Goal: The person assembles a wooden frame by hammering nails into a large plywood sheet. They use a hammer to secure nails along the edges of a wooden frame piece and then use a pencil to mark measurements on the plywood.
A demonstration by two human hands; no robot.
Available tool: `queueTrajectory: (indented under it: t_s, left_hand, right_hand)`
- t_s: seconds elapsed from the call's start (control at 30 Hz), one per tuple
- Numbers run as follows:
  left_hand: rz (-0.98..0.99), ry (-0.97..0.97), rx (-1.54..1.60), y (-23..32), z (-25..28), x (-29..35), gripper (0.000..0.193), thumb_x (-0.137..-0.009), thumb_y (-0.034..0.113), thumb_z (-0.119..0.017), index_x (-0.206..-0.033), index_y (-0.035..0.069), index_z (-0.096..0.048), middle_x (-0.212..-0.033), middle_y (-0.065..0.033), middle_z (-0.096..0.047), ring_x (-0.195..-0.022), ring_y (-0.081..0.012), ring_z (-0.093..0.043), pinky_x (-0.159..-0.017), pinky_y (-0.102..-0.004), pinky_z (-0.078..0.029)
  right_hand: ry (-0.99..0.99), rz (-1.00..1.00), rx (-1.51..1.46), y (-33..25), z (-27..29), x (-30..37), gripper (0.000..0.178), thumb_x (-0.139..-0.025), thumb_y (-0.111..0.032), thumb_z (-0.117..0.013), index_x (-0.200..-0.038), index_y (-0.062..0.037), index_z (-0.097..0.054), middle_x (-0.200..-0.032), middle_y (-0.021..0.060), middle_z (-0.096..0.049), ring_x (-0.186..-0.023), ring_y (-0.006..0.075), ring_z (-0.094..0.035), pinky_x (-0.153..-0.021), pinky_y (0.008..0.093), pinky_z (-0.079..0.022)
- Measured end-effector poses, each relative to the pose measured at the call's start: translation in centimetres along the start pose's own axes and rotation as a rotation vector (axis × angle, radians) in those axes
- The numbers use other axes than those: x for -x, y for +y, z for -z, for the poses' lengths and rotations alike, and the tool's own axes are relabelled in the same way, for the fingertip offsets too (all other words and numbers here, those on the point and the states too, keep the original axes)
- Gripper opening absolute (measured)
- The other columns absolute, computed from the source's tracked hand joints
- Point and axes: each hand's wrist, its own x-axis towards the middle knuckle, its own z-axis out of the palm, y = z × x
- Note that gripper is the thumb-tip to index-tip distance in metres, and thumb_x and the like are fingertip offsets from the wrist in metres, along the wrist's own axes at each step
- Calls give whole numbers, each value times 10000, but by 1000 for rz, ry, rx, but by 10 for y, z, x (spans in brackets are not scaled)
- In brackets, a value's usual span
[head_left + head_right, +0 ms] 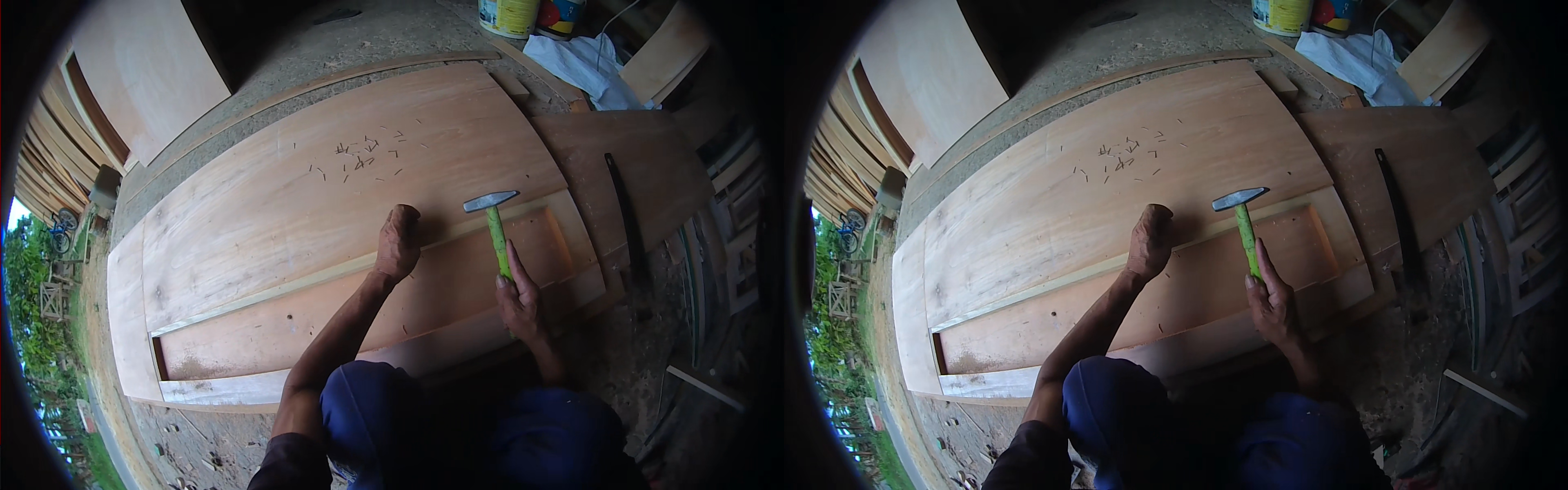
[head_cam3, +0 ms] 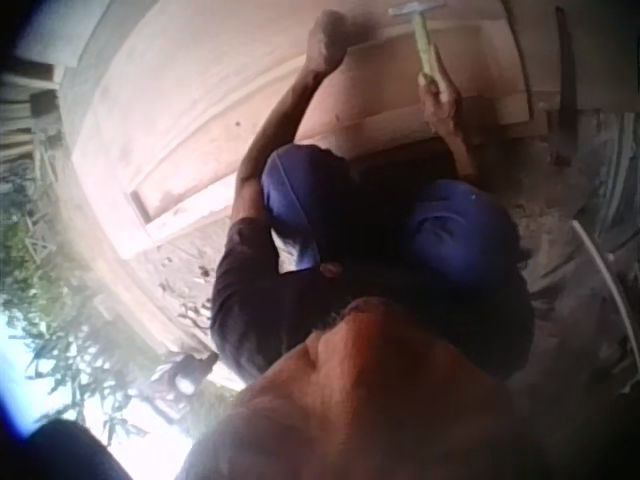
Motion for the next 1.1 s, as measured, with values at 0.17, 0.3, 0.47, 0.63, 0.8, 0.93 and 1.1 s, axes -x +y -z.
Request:
queueTrajectory:
  t_s: [0.17,0.3,0.47,0.63,0.8,0.93,1.1]
  left_hand:
    - [159,-107,74,6,1,-6,227,-851,-37,-567,-1066,36,-576,-906,-133,-599,-854,-316,-617,-741,-389,-512]
    - [-41,-299,-73,6,8,-3,172,-858,-3,-587,-1017,50,-627,-928,-120,-615,-913,-308,-613,-762,-405,-528]
    - [-242,-408,-207,28,-2,3,128,-850,86,-640,-974,72,-669,-1010,-90,-622,-955,-291,-600,-807,-419,-512]
    - [-430,-584,-400,24,-11,-5,123,-824,140,-623,-926,113,-687,-1029,-75,-609,-1001,-253,-553,-867,-377,-439]
    - [-573,-750,-467,18,-21,-16,137,-812,176,-584,-877,107,-683,-1153,-77,-570,-1067,-261,-491,-952,-382,-405]
    - [-629,-736,-650,19,-21,0,197,-835,193,-562,-963,82,-663,-1206,-111,-547,-1114,-281,-471,-988,-382,-389]
    - [-340,-637,-367,27,-24,38,245,-802,91,-566,-1025,-5,-597,-1134,-163,-551,-1067,-318,-511,-917,-417,-440]
  right_hand:
    - [33,45,45,8,1,0,623,-999,-71,-503,-1565,-86,-242,-816,34,-571,-627,46,-382,-560,224,-391]
    - [-18,-56,78,12,6,-1,616,-1004,-94,-501,-1565,-96,-244,-1028,127,-669,-661,55,-429,-595,236,-434]
    - [138,121,120,24,4,-1,609,-1006,-115,-507,-1561,-106,-259,-988,137,-675,-659,56,-439,-594,236,-432]
    - [85,-7,109,18,13,5,611,-1002,-122,-522,-1559,-111,-271,-989,146,-685,-660,59,-457,-601,245,-448]
    - [141,86,89,27,14,6,616,-997,-116,-528,-1559,-113,-275,-956,132,-681,-661,55,-462,-598,242,-451]
    - [176,187,133,31,14,7,617,-994,-109,-532,-1555,-98,-276,-1010,146,-688,-672,52,-465,-601,241,-451]
    - [167,169,105,31,15,13,618,-993,-104,-535,-1555,-92,-276,-906,92,-644,-662,50,-447,-591,236,-438]
